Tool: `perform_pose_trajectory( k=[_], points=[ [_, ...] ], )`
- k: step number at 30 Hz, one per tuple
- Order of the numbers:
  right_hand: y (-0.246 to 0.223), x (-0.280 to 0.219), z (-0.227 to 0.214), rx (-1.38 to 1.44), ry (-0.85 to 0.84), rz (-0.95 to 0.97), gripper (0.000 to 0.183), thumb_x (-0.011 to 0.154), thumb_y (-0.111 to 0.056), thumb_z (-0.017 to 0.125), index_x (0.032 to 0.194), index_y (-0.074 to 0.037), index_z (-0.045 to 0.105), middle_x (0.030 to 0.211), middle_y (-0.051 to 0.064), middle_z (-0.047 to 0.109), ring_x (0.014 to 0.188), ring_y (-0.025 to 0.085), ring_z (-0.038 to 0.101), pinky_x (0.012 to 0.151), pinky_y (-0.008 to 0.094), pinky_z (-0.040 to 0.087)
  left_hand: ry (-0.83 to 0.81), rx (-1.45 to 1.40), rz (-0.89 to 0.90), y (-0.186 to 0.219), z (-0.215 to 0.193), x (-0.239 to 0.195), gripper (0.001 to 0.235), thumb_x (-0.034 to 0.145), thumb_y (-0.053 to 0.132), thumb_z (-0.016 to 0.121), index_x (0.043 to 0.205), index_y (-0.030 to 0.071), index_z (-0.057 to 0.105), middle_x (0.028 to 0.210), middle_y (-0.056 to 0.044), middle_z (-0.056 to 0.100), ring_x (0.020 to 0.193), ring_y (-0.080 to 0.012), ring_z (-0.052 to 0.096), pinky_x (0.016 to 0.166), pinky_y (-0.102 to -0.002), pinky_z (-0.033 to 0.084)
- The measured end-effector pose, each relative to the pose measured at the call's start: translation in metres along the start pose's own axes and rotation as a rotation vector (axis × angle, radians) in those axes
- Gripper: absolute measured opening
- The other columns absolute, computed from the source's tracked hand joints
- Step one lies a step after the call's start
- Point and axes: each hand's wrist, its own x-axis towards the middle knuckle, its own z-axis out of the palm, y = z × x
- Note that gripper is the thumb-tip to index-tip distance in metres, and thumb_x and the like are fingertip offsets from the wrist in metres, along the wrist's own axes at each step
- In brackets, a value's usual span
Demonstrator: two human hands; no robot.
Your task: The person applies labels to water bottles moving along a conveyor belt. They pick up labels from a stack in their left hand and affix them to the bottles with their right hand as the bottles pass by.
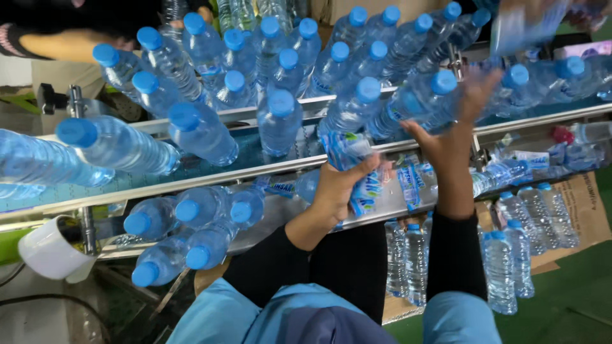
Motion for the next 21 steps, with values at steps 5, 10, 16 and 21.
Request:
perform_pose_trajectory(
  k=[5,10,16,21],
  points=[
    [-0.119,0.001,-0.042,0.398,0.093,-0.116,0.049,0.090,-0.024,0.077,0.125,-0.006,0.048,0.130,0.013,0.051,0.123,0.032,0.056,0.105,0.045,0.052,0.094,0.143,0.067,-0.023,-0.013,0.018,0.033,0.069,0.013,0.091,0.099,0.011,0.076,0.101,-0.010,0.079,0.092,-0.0234,0.076,0.087,-0.039,0.064],
    [-0.115,0.002,-0.036,1.253,-0.012,0.363,0.018,0.090,-0.021,0.079,0.086,-0.016,0.062,0.091,-0.001,0.065,0.082,0.010,0.061,0.078,0.025,0.051,0.159,0.249,-0.035,-0.009,-0.013,-0.001,0.060,0.069,0.041,0.085,0.116,0.009,0.067,0.110,-0.010,0.074,0.105,-0.0274,0.073,0.090,-0.043,0.059],
    [-0.116,0.077,-0.001,0.438,-0.089,-0.223,0.014,0.095,-0.003,0.082,0.101,0.007,0.075,0.091,0.021,0.068,0.075,0.038,0.065,0.067,0.045,0.053,-0.123,-0.218,0.129,-0.030,-0.032,-0.009,0.036,0.102,0.022,0.072,0.116,-0.011,0.070,0.084,-0.023,0.073,0.073,-0.0352,0.077,0.076,-0.063,0.061],
    [-0.122,0.094,0.012,0.155,0.110,-0.425,0.027,0.095,-0.011,0.087,0.120,-0.003,0.079,0.122,0.017,0.063,0.110,0.040,0.059,0.090,0.048,0.050,-0.164,-0.203,0.163,-0.004,-0.034,-0.025,0.060,0.082,-0.012,0.059,0.141,-0.013,0.055,0.117,-0.032,0.070,0.101,-0.0374,0.074,0.092,-0.058,0.059]
  ],
)
